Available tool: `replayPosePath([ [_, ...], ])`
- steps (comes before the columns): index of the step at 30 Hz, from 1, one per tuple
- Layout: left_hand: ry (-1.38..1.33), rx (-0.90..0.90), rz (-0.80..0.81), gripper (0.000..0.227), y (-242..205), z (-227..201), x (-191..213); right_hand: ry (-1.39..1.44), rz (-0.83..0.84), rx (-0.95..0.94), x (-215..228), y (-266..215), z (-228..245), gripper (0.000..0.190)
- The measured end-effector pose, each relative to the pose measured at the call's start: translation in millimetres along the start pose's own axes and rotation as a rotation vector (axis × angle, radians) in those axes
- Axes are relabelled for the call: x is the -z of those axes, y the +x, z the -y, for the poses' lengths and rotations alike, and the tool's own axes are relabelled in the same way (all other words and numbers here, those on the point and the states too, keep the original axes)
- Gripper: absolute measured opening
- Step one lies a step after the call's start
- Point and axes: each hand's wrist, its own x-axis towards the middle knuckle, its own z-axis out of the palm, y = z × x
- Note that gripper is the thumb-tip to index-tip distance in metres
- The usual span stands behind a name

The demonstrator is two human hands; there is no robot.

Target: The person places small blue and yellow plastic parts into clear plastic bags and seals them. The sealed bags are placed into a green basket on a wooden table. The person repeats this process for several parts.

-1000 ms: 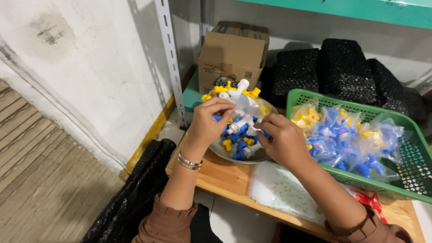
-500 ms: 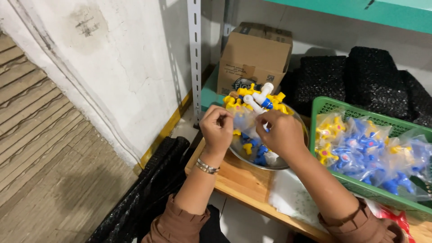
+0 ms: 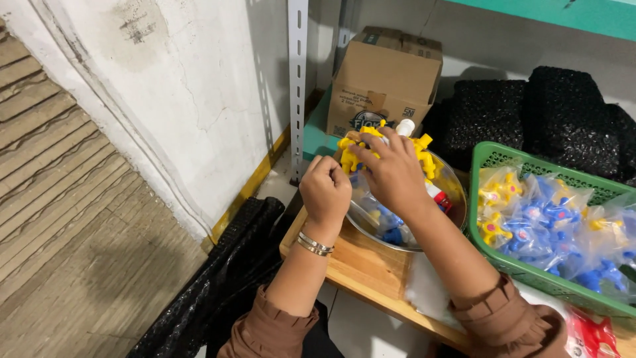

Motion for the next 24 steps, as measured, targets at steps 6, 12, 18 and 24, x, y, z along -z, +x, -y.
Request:
replayPosePath([
  [6,0.028,0.030,0.021,0.020,0.9,-0.3,0.3,-0.116,0.071,0.016,-11.0,7.4,5.0,0.057],
  [12,0.022,0.041,0.014,0.020,1.6,-1.8,2.1,-0.120,0.058,0.032,-22.4,2.9,-7.4,0.040],
  [18,-0.041,0.045,-0.007,0.024,2.6,-6.6,3.9,-0.062,0.092,0.061,-18.3,-3.8,-10.5,0.033],
  [24,-0.104,0.052,-0.029,0.022,3.1,-7.8,7.6,0.025,0.130,0.060,-37.6,-10.1,-25.6,0.040],
])
